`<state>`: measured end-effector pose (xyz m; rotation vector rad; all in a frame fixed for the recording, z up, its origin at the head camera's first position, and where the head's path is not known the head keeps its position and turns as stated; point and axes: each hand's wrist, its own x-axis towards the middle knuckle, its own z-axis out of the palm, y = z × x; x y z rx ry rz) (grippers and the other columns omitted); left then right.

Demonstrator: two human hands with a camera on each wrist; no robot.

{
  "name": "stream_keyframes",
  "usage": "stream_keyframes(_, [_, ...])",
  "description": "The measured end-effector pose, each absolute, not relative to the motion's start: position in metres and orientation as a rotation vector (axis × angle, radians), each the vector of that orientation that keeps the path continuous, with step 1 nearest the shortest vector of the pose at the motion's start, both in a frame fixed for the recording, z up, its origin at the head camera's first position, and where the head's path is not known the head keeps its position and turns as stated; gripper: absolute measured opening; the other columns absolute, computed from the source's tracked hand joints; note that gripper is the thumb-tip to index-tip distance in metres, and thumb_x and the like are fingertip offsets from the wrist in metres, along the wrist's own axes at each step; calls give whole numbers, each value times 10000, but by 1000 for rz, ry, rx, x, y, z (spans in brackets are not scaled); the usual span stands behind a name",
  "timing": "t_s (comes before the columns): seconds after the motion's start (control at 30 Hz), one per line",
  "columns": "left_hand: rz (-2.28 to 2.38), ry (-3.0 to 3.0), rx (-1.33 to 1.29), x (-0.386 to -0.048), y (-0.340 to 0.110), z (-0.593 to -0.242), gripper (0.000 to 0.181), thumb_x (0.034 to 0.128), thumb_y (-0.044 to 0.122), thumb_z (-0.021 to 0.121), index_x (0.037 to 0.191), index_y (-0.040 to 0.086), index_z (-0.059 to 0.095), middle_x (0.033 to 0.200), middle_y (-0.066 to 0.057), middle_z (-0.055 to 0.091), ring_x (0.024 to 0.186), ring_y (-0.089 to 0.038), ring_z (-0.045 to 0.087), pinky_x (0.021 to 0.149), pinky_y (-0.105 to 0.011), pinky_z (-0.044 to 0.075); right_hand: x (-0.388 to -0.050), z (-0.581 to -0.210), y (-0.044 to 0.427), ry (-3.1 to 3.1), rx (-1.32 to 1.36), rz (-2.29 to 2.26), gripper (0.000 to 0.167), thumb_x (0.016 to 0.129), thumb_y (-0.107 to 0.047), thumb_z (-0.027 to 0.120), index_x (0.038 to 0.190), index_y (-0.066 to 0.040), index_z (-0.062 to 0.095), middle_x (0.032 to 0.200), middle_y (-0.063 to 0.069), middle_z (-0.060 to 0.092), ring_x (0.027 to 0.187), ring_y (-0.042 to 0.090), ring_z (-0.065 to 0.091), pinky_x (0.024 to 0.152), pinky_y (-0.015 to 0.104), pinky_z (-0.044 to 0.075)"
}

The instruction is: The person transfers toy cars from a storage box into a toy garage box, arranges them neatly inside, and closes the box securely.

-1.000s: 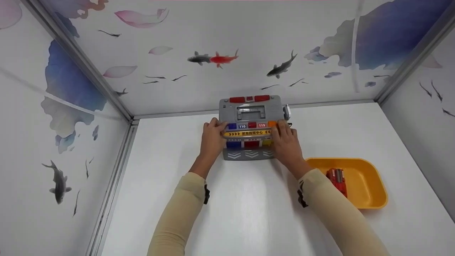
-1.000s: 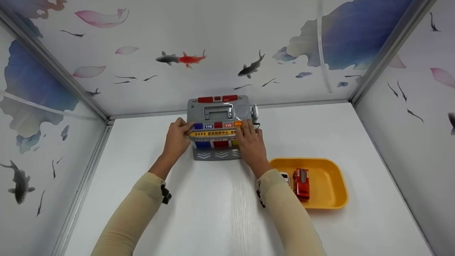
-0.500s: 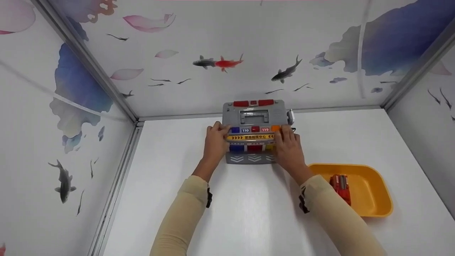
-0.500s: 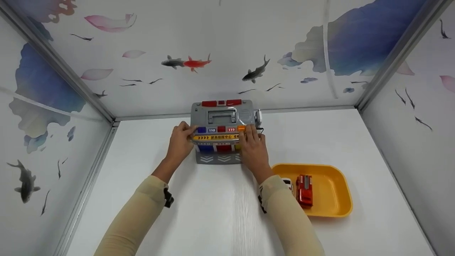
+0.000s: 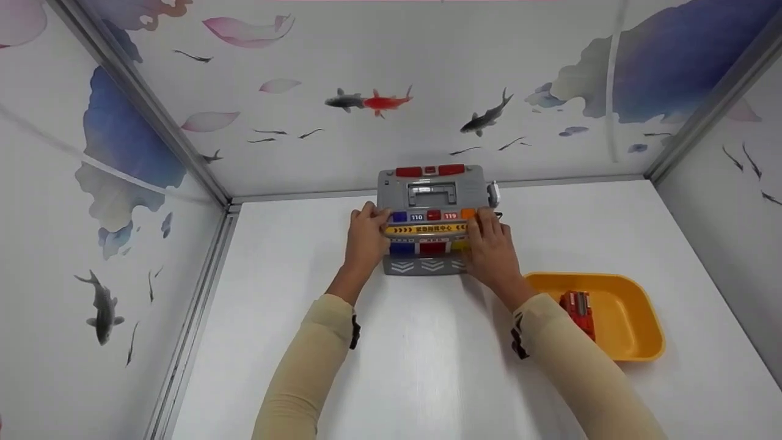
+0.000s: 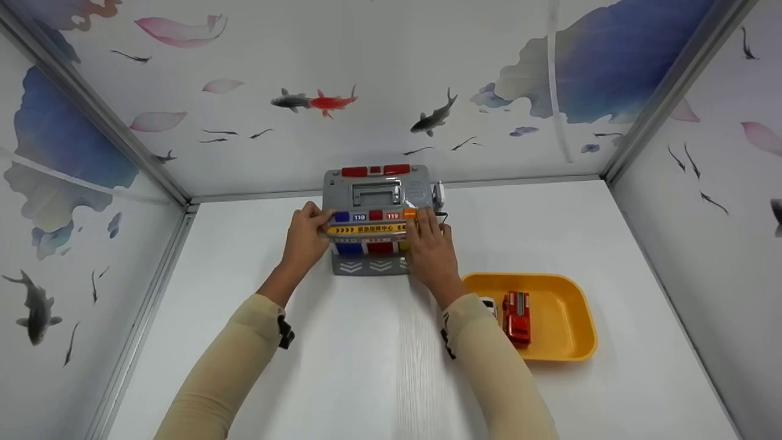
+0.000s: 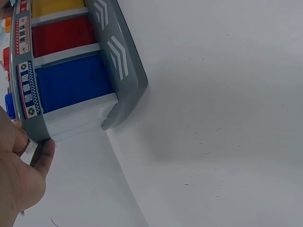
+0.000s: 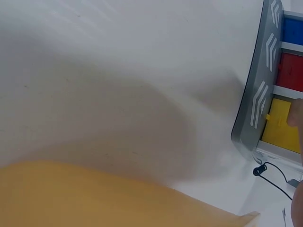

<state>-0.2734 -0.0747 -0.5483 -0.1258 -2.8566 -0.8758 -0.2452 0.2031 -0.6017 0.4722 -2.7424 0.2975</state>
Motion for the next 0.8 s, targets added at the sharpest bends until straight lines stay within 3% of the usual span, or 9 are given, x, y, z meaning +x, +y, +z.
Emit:
stream_keyframes(0.4, [-861,-2845,-142,-275,-74,-548,512,968,-69,712,1447,112,740,1271,-68,636,1192,-286,585,1089,-390,578,-242,-590,208,-2780,473,412,737,979,-213,801,1549,-63,359,1684,202,284,1535,405,357,1193,625,473])
stream_keyframes(0.57, [-847,-2847,-147,-274,-75,-547,530,944,-79,718,1438,111,747,1254,-61,633,1181,-279,578,1084,-390,578,-237,-581,207,-2801,465,473,746,972,-242,825,1557,-57,400,1686,200,335,1549,410,386,1240,654,430])
stream_keyframes(0.8, [-867,-2854,-159,-276,-76,-547,539,936,-79,718,1445,99,737,1264,-59,636,1187,-272,578,1090,-389,577,-235,-567,213,-2780,493,469,614,975,-224,786,1485,-55,489,1598,186,461,1488,427,473,1251,684,389])
